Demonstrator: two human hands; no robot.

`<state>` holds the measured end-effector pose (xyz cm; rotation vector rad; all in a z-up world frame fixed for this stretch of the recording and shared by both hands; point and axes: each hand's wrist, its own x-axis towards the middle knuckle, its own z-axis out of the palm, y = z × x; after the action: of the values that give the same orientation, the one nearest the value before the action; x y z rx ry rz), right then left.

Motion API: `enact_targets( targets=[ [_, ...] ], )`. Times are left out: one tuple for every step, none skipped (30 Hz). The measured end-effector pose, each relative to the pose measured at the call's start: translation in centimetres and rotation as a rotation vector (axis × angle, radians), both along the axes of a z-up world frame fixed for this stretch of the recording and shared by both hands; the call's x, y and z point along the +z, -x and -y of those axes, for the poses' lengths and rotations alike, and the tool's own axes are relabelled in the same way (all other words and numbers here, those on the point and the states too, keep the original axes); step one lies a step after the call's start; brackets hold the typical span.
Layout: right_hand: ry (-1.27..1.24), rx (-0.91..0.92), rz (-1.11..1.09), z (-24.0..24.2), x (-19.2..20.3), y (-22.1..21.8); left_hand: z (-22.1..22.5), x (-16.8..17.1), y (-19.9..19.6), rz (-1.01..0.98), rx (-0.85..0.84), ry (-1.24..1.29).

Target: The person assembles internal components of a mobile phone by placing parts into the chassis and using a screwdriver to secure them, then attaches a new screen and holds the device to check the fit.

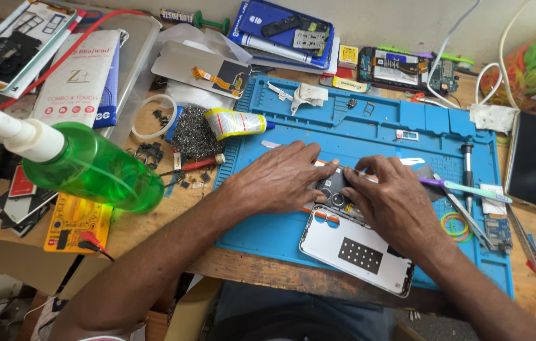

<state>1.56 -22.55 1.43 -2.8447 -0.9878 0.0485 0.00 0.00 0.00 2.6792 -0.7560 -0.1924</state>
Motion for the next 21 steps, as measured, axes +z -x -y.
enact_targets(
  targets=[
    [-0.065, 0.047, 0.032, 0.5, -0.4, -0.1, 0.0, 0.2, 0.0, 0.02, -0.007, 0.007],
    [-0.131, 0.093, 0.064, 0.9, -0.7, -0.2, 0.0, 0.4, 0.0, 0.04, -0.015, 0.014],
    [-0.196, 0.137, 0.098, 1.4, -1.0, -0.3, 0.1, 0.6, 0.1, 0.062, -0.024, 0.021],
    [-0.22, 0.134, 0.072, 1.8, -1.3, -0.4, 0.2, 0.6, 0.2, 0.118, -0.029, 0.021],
    [-0.245, 0.132, 0.044, 2.1, -1.5, -0.4, 0.2, 0.5, 0.5, 0.172, -0.033, 0.02],
    [-0.269, 0.13, 0.016, 2.4, -1.8, -0.3, 0.2, 0.2, 0.6, 0.226, -0.038, 0.02],
    [-0.255, 0.176, 0.066, 2.7, -2.0, -0.2, 0.2, -0.1, 0.9, 0.288, -0.067, 0.044],
    [-0.24, 0.223, 0.115, 2.9, -2.3, 0.0, 0.2, -0.6, 1.3, 0.352, -0.097, 0.068],
    [-0.227, 0.268, 0.159, 3.1, -2.6, 0.2, 0.1, -1.1, 1.6, 0.409, -0.126, 0.092],
    [-0.223, 0.268, 0.132, 3.2, -2.8, 0.4, 0.1, -1.5, 1.8, 0.383, -0.12, 0.113],
    [-0.219, 0.269, 0.113, 3.2, -2.8, 0.2, -0.1, -1.8, 1.7, 0.365, -0.114, 0.131],
    [-0.216, 0.271, 0.094, 3.2, -2.7, 0.1, -0.2, -1.9, 1.8, 0.347, -0.108, 0.15],
    [-0.224, 0.281, 0.069, 3.3, -2.5, 0.1, -0.4, -2.1, 2.0, 0.367, -0.122, 0.132],
    [-0.232, 0.292, 0.045, 3.6, -2.2, 0.2, -0.8, -2.2, 2.3, 0.387, -0.137, 0.114],
    [-0.24, 0.302, 0.017, 3.8, -2.1, 0.2, -1.1, -2.3, 2.7, 0.404, -0.15, 0.098],
    [-0.228, 0.313, 0.013, 3.8, -2.0, 0.2, -1.5, -2.4, 3.0, 0.405, -0.162, 0.118],
    [-0.219, 0.322, 0.009, 3.9, -1.8, 0.1, -1.8, -2.4, 3.2, 0.405, -0.176, 0.137],
    [-0.211, 0.332, 0.005, 3.9, -1.7, 0.1, -2.0, -2.4, 3.3, 0.405, -0.19, 0.155],
    [-0.199, 0.362, 0.037, 3.9, -1.7, 0.1, -1.9, -2.4, 3.4, 0.394, -0.175, 0.145],
    [-0.187, 0.393, 0.07, 3.9, -1.6, 0.1, -1.8, -2.4, 3.5, 0.383, -0.161, 0.135],
    [-0.173, 0.426, 0.104, 3.8, -1.5, 0.1, -1.8, -2.4, 3.6, 0.374, -0.144, 0.125]
  ],
)
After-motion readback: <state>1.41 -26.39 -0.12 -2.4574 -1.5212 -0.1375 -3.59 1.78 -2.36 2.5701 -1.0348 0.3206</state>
